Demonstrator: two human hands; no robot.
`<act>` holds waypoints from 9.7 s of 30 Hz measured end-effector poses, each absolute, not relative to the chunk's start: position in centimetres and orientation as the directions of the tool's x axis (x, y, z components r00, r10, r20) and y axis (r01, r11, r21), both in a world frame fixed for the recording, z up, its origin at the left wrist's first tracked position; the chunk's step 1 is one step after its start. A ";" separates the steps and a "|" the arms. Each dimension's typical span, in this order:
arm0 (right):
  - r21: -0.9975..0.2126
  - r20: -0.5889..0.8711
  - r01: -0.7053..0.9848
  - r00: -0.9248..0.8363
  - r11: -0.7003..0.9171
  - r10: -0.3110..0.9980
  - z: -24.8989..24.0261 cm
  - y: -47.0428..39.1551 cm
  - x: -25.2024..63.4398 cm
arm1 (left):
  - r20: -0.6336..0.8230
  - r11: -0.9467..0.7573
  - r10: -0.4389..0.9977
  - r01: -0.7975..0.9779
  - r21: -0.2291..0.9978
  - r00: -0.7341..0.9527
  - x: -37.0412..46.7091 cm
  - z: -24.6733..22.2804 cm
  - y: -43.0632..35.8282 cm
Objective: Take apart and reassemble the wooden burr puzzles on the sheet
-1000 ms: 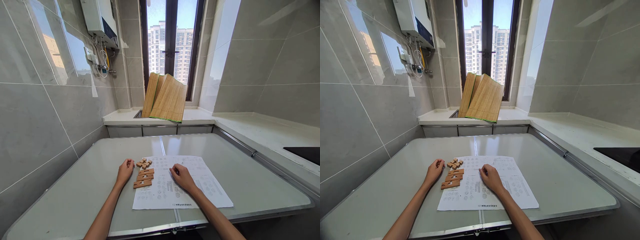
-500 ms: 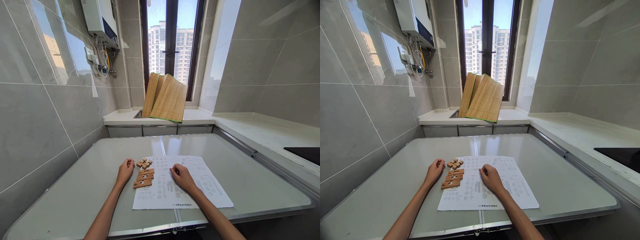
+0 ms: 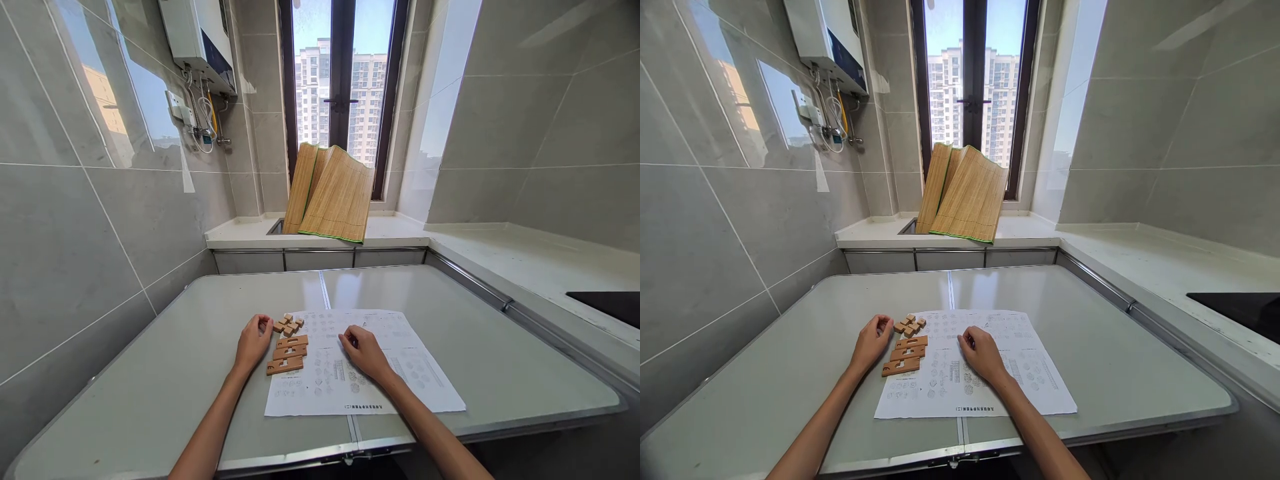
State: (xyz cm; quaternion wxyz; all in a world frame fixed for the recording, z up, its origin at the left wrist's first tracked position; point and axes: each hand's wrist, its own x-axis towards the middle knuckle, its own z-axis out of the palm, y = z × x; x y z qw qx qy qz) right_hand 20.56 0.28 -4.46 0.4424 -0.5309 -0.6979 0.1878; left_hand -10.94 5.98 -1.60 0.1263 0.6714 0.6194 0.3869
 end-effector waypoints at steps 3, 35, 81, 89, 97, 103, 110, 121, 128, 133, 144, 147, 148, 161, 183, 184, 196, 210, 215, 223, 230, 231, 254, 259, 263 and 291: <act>-0.728 0.420 0.578 -0.049 0.369 0.906 -4.5 0.4 20.6 | 0.441 -0.278 0.897 0.806 0.523 0.024 -9.4 -1.5 5.4; -0.768 0.483 0.562 0.191 0.308 0.855 -4.2 1.1 21.4 | 0.286 -0.601 0.794 0.619 0.506 0.537 3.3 -0.4 1.5; -0.848 0.372 0.383 -0.064 0.367 0.926 -3.0 -3.8 24.7 | 0.424 -0.580 0.805 0.397 0.711 0.415 2.4 0.0 0.4; -0.940 0.325 0.103 -0.004 0.324 0.946 -3.2 -2.9 25.2 | 0.366 -0.470 0.851 0.235 0.851 0.376 2.7 -0.8 0.9; -0.963 0.264 -0.048 0.005 0.264 0.965 -2.9 -2.8 25.3 | 0.272 -0.364 0.881 0.186 0.913 0.387 2.8 -0.8 0.9; -0.964 0.238 -0.130 -0.017 0.234 0.971 -2.8 -2.7 25.7 | 0.295 -0.415 0.884 0.316 0.853 0.363 2.9 -0.7 0.8; -0.978 0.209 -0.051 -0.172 0.203 0.963 -2.4 -3.2 25.0 | 0.415 -0.537 0.829 0.329 0.777 0.374 3.2 -0.9 0.6; -0.966 0.250 0.042 -0.131 0.257 0.959 -2.6 -3.4 24.8 | 0.243 -0.364 0.837 0.168 0.916 0.490 3.9 0.0 -0.5; -0.966 0.256 0.013 -0.054 0.257 0.965 -2.8 -3.0 24.9 | 0.273 -0.421 0.865 0.313 0.851 0.421 3.8 -0.2 -0.2; -0.966 0.259 -0.027 -0.011 0.259 0.966 -2.6 -3.0 25.2 | 0.355 -0.500 0.847 0.364 0.786 0.396 3.8 -0.1 -0.3; -0.971 0.235 0.015 -0.153 0.240 0.960 -3.0 -3.2 24.9 | 0.256 -0.457 0.821 0.319 0.830 0.510 4.2 0.2 -1.0; -0.971 0.233 0.015 -0.175 0.239 0.957 -2.5 -3.5 24.7 | 0.241 -0.432 0.817 0.280 0.857 0.525 4.5 0.4 -1.4; -0.971 0.235 0.011 -0.176 0.241 0.956 -2.4 -3.6 24.7 | 0.240 -0.427 0.817 0.270 0.863 0.524 4.5 0.5 -1.5; -0.932 0.303 0.160 -0.141 0.324 0.942 -3.2 -3.5 24.7 | 0.279 -0.492 0.819 0.363 0.791 0.500 4.5 -0.5 -1.3; -0.967 0.250 0.022 -0.086 0.252 0.965 -2.9 -3.3 24.9 | 0.291 -0.453 0.802 0.213 0.866 0.522 4.8 0.1 -1.5; -0.968 0.249 0.016 -0.076 0.251 0.965 -2.9 -3.2 24.9 | 0.290 -0.434 0.824 0.213 0.875 0.487 4.8 0.0 -1.3; -0.676 0.375 0.601 -0.216 0.425 0.901 -3.3 -4.2 24.1 | 0.287 -0.309 0.949 0.204 0.929 0.130 4.0 -1.0 0.9; -0.764 0.438 0.497 -0.068 0.411 0.896 -3.5 -3.6 24.2 | 0.319 -0.406 0.908 0.388 0.827 0.270 4.4 -0.4 0.0; -0.933 0.314 0.193 0.029 0.303 0.949 -3.7 -2.8 24.9 | 0.329 -0.414 0.905 0.385 0.825 0.270 4.3 -0.2 -0.1; -0.960 0.147 -0.256 -0.129 0.110 0.981 -3.4 -3.0 25.2 | 0.319 -0.450 0.864 0.314 0.836 0.390 4.6 0.4 -0.7; -0.958 0.114 -0.280 -0.192 0.056 0.975 -3.1 -3.1 25.1 | 0.298 -0.455 0.844 0.303 0.837 0.446 4.3 0.7 -1.1; -0.957 0.114 -0.286 -0.202 0.053 0.973 -3.0 -3.2 25.1 | 0.296 -0.455 0.844 0.305 0.837 0.446 4.3 0.8 -1.2; -0.965 0.031 -0.259 -0.290 -0.048 0.956 -2.6 -3.6 25.0 | 0.265 -0.505 0.777 0.314 0.804 0.571 4.2 0.5 -1.3; -0.973 0.013 -0.223 -0.285 -0.053 0.958 -3.3 -3.5 25.0 | 0.309 -0.568 0.751 0.333 0.752 0.583 4.3 0.0 -1.3; -0.980 0.076 -0.198 -0.254 0.025 0.964 -2.9 -3.5 24.7 | 0.340 -0.563 0.755 0.290 0.773 0.560 4.5 0.6 -1.5; -0.954 0.259 0.193 0.151 0.229 0.954 -3.8 -2.7 25.3 | 0.415 -0.626 0.771 0.454 0.635 0.483 3.9 -0.8 -0.9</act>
